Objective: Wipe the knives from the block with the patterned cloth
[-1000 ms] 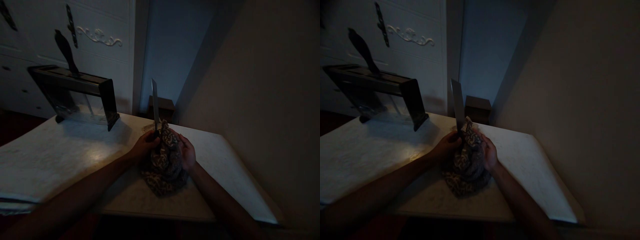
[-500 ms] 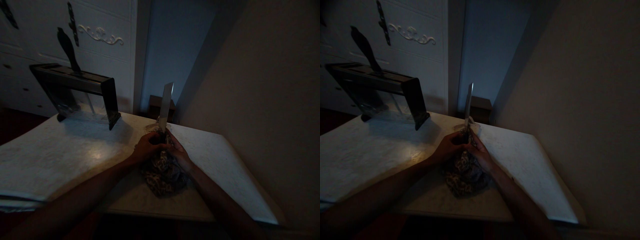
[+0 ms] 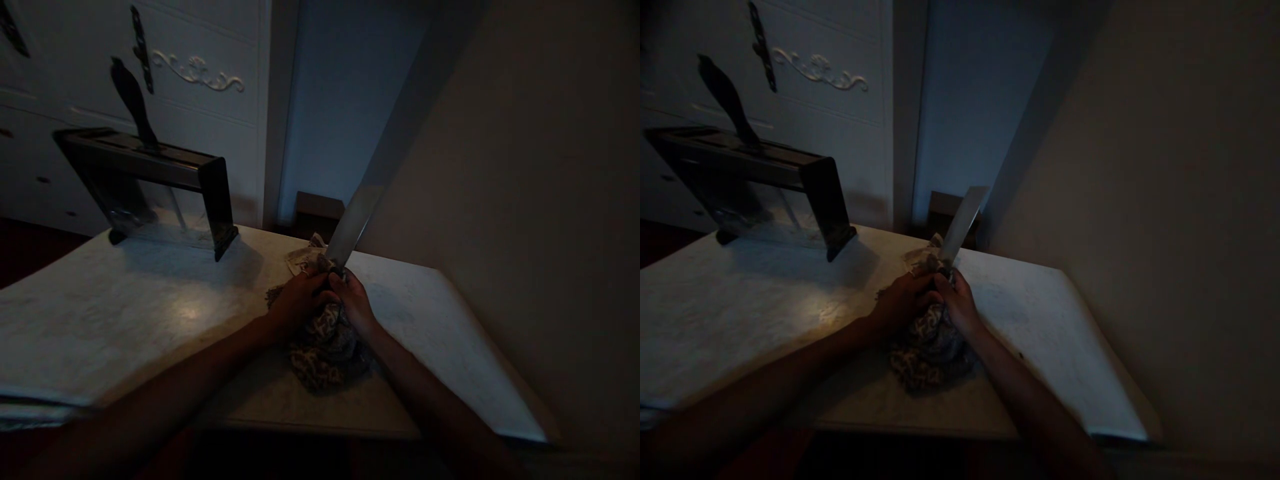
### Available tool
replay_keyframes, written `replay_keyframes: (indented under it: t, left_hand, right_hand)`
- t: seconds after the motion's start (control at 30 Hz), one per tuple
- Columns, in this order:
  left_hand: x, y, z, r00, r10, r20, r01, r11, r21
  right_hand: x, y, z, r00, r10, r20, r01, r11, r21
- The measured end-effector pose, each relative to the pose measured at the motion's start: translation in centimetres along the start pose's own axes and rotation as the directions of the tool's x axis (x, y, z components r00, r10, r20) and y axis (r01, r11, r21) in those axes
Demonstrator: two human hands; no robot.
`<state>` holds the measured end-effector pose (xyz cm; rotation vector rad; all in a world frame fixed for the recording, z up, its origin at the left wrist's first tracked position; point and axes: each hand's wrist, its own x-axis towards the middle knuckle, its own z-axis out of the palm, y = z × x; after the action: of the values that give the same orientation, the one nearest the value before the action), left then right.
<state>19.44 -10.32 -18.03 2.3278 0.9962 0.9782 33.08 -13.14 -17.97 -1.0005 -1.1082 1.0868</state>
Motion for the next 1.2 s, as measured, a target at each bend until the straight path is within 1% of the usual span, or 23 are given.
replay_keyframes:
  t: [0.07,0.17,0.23,0.33,0.37,0.43,0.5,0.57,0.67,0.73,0.83,1.0,1.07,1.2]
  left_hand:
    - [0.0,0.3,-0.1,1.000,0.024,0.013,-0.024,0.999,0.024]
    - [0.0,0.6,-0.4,0.999,0.052,0.003,-0.052,0.998,0.043]
    - [0.1,0.4,-0.7,0.998,0.048,-0.043,-0.045,0.997,0.069]
    - [0.3,-0.5,-0.9,0.984,0.043,-0.172,-0.032,0.997,0.071]
    - [0.4,-0.9,-0.9,0.980,0.037,-0.197,-0.026,0.998,0.057]
    - [0.5,-1.3,-0.8,0.984,0.027,-0.177,-0.023,0.999,0.026]
    - [0.3,-1.3,-0.7,0.994,0.051,-0.099,-0.052,0.999,-0.010]
    - [0.1,-0.9,-0.8,0.995,0.100,-0.003,-0.100,0.993,-0.064]
    - [-0.3,0.0,-1.1,0.976,0.170,0.137,-0.149,0.978,-0.145]
    - [-0.3,0.3,-1.3,0.965,0.186,0.184,-0.154,0.973,-0.175]
    - [-0.2,0.1,-1.4,0.971,0.156,0.183,-0.123,0.975,-0.183]
    - [0.1,-0.3,-1.2,0.984,0.098,0.150,-0.069,0.979,-0.189]
    - [0.1,-0.4,-1.1,0.984,0.111,0.138,-0.082,0.976,-0.200]
    - [0.1,-0.6,-0.8,0.986,0.150,0.078,-0.134,0.974,-0.185]
  right_hand:
    - [0.4,0.1,-0.1,0.997,-0.034,-0.062,0.033,0.999,-0.031]
    - [0.9,0.0,-0.6,0.986,-0.068,-0.155,0.061,0.997,-0.048]
    - [1.2,-0.3,-1.1,0.970,-0.097,-0.222,0.086,0.994,-0.061]
    - [1.2,-1.0,-1.8,0.949,-0.116,-0.293,0.097,0.992,-0.082]
    - [1.2,-1.3,-1.9,0.945,-0.115,-0.307,0.095,0.992,-0.079]
    - [1.0,-1.8,-2.0,0.940,-0.109,-0.325,0.092,0.994,-0.066]
    - [0.9,-2.2,-2.0,0.938,-0.102,-0.331,0.090,0.995,-0.051]
    - [0.8,-2.4,-1.8,0.938,-0.102,-0.333,0.095,0.995,-0.037]
    - [0.7,-2.3,-1.7,0.935,-0.130,-0.329,0.139,0.990,0.003]
    - [0.7,-2.2,-1.7,0.936,-0.154,-0.317,0.173,0.984,0.033]
    - [0.6,-2.2,-1.8,0.943,-0.160,-0.290,0.185,0.981,0.060]
    - [0.3,-2.6,-1.6,0.955,-0.109,-0.275,0.125,0.991,0.042]
    - [0.2,-2.7,-1.5,0.962,-0.092,-0.259,0.102,0.994,0.026]
    - [0.2,-2.7,-1.6,0.973,-0.061,-0.224,0.070,0.997,0.031]
